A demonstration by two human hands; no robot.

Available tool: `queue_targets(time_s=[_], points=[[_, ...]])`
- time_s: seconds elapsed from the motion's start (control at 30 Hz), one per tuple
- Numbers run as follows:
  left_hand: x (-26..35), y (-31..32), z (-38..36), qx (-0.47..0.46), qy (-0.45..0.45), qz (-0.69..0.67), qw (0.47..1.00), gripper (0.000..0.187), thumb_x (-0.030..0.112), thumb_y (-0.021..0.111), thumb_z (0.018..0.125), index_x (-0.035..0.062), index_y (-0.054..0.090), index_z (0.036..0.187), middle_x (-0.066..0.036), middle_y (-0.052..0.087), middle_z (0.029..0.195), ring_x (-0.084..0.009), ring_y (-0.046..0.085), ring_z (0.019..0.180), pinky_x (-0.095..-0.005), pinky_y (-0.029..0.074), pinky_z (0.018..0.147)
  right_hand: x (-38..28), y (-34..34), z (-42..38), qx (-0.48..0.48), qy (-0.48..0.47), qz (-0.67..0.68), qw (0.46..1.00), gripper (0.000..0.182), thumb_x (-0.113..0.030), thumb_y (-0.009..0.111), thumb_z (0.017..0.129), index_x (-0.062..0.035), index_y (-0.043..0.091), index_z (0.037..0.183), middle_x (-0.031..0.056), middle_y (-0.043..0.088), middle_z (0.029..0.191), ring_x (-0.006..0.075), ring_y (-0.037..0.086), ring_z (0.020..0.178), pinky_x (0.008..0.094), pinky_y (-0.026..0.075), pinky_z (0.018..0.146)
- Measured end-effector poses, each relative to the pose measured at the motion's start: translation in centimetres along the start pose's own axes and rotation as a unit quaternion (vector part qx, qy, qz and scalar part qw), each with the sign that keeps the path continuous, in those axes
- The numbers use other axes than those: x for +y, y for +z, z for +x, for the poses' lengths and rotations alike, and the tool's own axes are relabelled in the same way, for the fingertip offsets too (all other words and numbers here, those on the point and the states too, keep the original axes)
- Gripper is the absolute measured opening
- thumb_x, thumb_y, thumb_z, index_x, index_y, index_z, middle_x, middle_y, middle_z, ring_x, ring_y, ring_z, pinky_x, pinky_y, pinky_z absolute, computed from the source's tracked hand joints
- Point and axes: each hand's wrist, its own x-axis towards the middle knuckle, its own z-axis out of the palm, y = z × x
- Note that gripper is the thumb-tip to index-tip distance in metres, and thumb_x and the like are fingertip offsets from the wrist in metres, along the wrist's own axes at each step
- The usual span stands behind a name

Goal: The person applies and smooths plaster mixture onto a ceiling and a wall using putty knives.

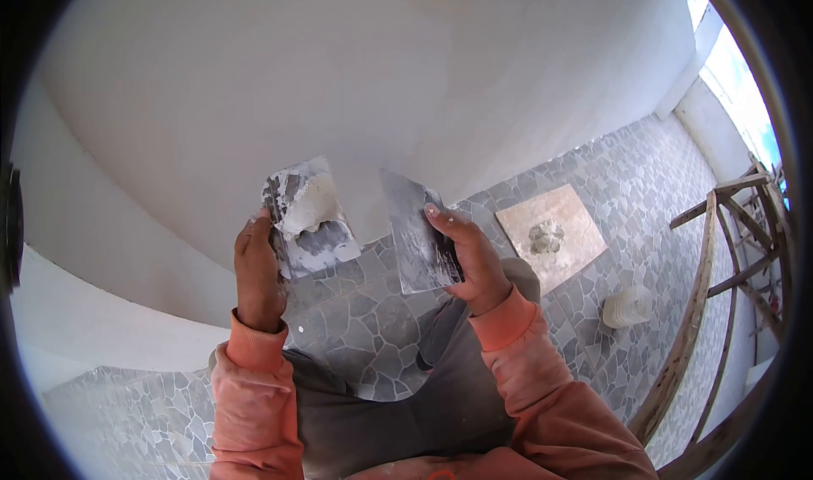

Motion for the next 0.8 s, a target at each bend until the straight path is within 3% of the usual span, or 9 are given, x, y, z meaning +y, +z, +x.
queue_targets(time_s=[0.23,0.33,0.47,0.57,0.67,0.8], points=[[0.0,-0.6,-0.2,0.016,0.037,-0.054,0.998,0.026,0.019,0.045,0.100,-0.0004,0.061,0.096,-0.001,0.059,0.083,-0.0088,0.052,0.071,-0.0264,0.043,0.065,0.2,-0.5,-0.5,0.007,0.018,-0.003,1.000,0.030,-0.026,0.066,0.092,-0.0040,0.058,0.111,0.0064,0.065,0.086,0.0146,0.065,0.070,0.0281,0.054,0.061],[0.3,-0.2,-0.8,0.037,0.056,-0.050,0.996,0.026,0.019,0.044,0.100,-0.0005,0.060,0.097,-0.002,0.061,0.087,-0.0095,0.054,0.075,-0.0267,0.044,0.067,0.0,-1.1,-0.6,0.001,-0.032,-0.011,0.999,0.027,-0.012,0.066,0.090,-0.0024,0.059,0.115,0.0038,0.066,0.092,0.0147,0.066,0.075,0.0302,0.057,0.067],[0.0,-0.5,-0.8,0.039,0.061,-0.060,0.996,0.025,0.018,0.043,0.100,-0.0007,0.060,0.099,-0.003,0.062,0.089,-0.0105,0.056,0.077,-0.0269,0.046,0.070,-0.5,-1.9,-0.4,-0.070,-0.036,-0.047,0.996,0.036,-0.007,0.064,0.088,-0.0010,0.055,0.121,0.0054,0.064,0.095,0.0159,0.066,0.079,0.0297,0.056,0.068],[0.3,0.1,-1.4,0.058,0.069,-0.067,0.994,0.025,0.019,0.043,0.100,-0.0004,0.060,0.099,-0.002,0.062,0.088,-0.0104,0.056,0.075,-0.0262,0.046,0.068,-0.5,-1.4,0.3,-0.049,-0.027,-0.093,0.994,0.040,-0.006,0.063,0.088,0.0007,0.053,0.126,0.0060,0.064,0.099,0.0155,0.066,0.082,0.0315,0.057,0.072],[0.0,0.1,-1.4,0.069,0.075,-0.062,0.993,0.026,0.020,0.044,0.100,0.0001,0.060,0.098,-0.001,0.061,0.084,-0.0093,0.055,0.070,-0.0253,0.045,0.062,0.8,-2.4,3.3,-0.079,0.032,-0.179,0.980,0.045,-0.005,0.064,0.087,0.0034,0.050,0.129,0.0086,0.062,0.109,0.0156,0.064,0.093,0.0316,0.057,0.079],[-0.1,0.0,-0.9,0.083,0.057,-0.058,0.993,0.025,0.023,0.044,0.100,0.0019,0.059,0.097,0.001,0.058,0.077,-0.0076,0.052,0.061,-0.0254,0.042,0.053,6.4,-3.5,8.7,-0.089,0.157,-0.289,0.940,0.050,0.000,0.063,0.085,0.0042,0.046,0.132,0.0110,0.061,0.110,0.0163,0.064,0.090,0.0319,0.057,0.078]])
